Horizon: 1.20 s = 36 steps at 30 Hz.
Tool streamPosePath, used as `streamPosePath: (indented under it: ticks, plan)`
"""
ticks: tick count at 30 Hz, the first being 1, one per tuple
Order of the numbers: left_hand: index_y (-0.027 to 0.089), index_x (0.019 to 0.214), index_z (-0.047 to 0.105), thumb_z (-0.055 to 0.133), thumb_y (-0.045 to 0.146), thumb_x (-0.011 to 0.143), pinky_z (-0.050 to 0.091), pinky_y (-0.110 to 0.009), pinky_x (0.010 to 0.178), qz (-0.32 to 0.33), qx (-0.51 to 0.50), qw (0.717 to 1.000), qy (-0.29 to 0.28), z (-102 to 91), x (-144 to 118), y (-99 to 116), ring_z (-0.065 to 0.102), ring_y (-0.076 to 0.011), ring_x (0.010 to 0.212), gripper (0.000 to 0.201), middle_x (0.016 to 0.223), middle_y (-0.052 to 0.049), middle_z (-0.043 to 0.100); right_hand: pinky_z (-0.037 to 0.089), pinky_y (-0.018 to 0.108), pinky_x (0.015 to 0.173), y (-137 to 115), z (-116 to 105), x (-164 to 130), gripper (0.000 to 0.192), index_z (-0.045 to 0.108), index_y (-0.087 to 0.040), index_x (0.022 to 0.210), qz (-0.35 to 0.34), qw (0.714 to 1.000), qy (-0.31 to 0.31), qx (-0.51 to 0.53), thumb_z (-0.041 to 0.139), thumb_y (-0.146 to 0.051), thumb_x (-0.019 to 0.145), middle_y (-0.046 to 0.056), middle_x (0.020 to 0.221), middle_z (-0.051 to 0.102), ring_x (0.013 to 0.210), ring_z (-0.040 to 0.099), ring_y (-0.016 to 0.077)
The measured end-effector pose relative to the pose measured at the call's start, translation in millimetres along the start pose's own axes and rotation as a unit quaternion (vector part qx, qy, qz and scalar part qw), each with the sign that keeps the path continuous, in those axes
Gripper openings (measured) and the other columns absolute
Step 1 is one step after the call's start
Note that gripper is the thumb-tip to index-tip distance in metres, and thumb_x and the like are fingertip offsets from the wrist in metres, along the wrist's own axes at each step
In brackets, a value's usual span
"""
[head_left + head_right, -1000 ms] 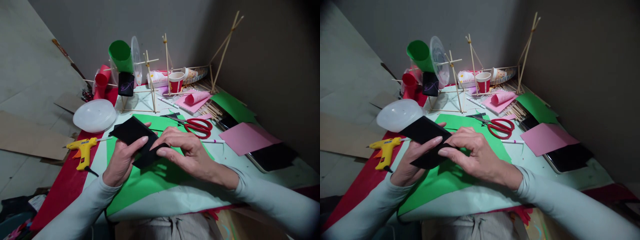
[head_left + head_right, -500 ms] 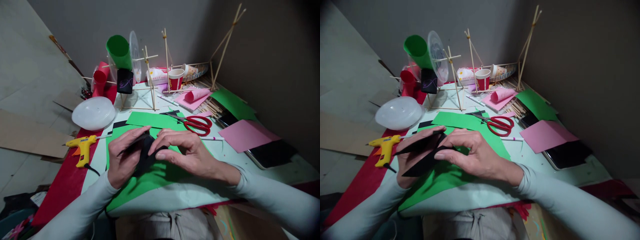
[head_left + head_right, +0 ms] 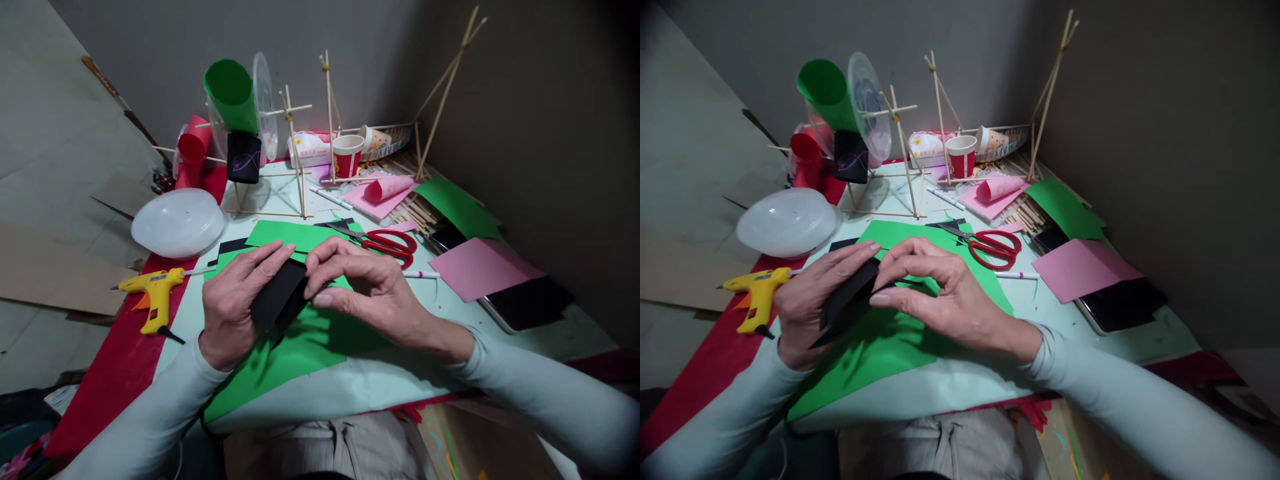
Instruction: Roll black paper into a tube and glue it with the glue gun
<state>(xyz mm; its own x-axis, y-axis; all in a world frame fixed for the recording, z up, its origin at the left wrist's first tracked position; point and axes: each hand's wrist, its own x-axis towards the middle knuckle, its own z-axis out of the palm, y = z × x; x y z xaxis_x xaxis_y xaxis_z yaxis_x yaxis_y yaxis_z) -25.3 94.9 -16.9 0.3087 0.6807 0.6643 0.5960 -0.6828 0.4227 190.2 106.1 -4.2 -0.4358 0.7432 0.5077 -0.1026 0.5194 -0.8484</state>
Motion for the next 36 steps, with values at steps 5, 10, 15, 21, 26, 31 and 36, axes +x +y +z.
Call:
streamPosePath:
  ticks: [5,10,15,21,26,31,36]
  plan:
    - [0.016,0.135,0.067,0.066,0.013,0.092,0.054,-0.039,0.097,0.069,0.095,0.993,-0.003,-2.8,-1,-6,0.071,-0.0295,0.113,0.043,0.128,-0.020,0.072,0.049,0.033,0.100,1,-3,0,0.016,0.075,-0.021,0.090,0.015,1.000,-0.010,-0.001,0.070,-0.034,0.095,0.006,0.106,0.068,0.108,0.062,0.0182]
    - [0.014,0.130,0.068,0.060,0.006,0.093,0.055,-0.040,0.096,0.090,0.126,0.988,-0.008,-4.7,-3,-8,0.071,-0.0282,0.111,0.039,0.129,-0.021,0.071,0.045,0.034,0.106,1,-3,0,0.008,0.074,-0.022,0.093,0.000,1.000,-0.009,-0.011,0.068,-0.027,0.096,0.005,0.113,0.068,0.113,0.062,0.0177]
    - [0.013,0.131,0.068,0.061,0.002,0.091,0.054,-0.038,0.099,0.114,0.139,0.984,0.011,-1.8,-3,-7,0.070,-0.0276,0.114,0.042,0.133,-0.022,0.069,0.045,0.036,0.106,2,2,0,0.007,0.072,-0.021,0.089,0.033,0.999,-0.001,-0.016,0.070,-0.025,0.094,0.007,0.116,0.067,0.116,0.061,0.0190]
    - [0.016,0.139,0.062,0.061,0.005,0.091,0.052,-0.041,0.102,0.108,0.136,0.984,0.051,3.7,-3,-2,0.067,-0.0291,0.119,0.050,0.137,-0.022,0.067,0.045,0.035,0.102,3,5,1,0.011,0.071,-0.021,0.087,0.098,0.995,-0.007,-0.001,0.071,-0.031,0.091,0.004,0.108,0.071,0.109,0.064,0.0202]
    - [0.020,0.143,0.059,0.058,0.004,0.091,0.048,-0.045,0.107,0.097,0.146,0.984,0.042,6.1,-3,-1,0.061,-0.0312,0.128,0.054,0.145,-0.021,0.060,0.045,0.035,0.092,9,3,1,0.015,0.072,-0.022,0.082,0.158,0.987,0.039,0.013,0.078,-0.036,0.084,0.002,0.094,0.070,0.096,0.063,0.0210]
    - [0.021,0.138,0.060,0.057,0.005,0.090,0.047,-0.045,0.109,-0.021,0.075,0.994,0.074,9.1,0,4,0.059,-0.0284,0.129,0.051,0.142,-0.014,0.062,0.042,0.029,0.076,18,0,4,0.020,0.070,-0.021,0.080,0.206,0.969,0.099,0.097,0.080,-0.038,0.080,-0.001,0.082,0.064,0.080,0.056,0.0152]
    - [0.021,0.098,0.069,0.072,0.029,0.089,0.052,-0.026,0.074,-0.277,-0.155,0.937,0.147,9.4,2,11,0.064,-0.0153,0.079,0.012,0.093,-0.002,0.068,0.038,0.027,0.067,28,-2,7,0.024,0.068,-0.021,0.079,0.211,0.954,0.153,0.150,0.084,-0.038,0.076,-0.003,0.079,0.057,0.075,0.049,0.0126]
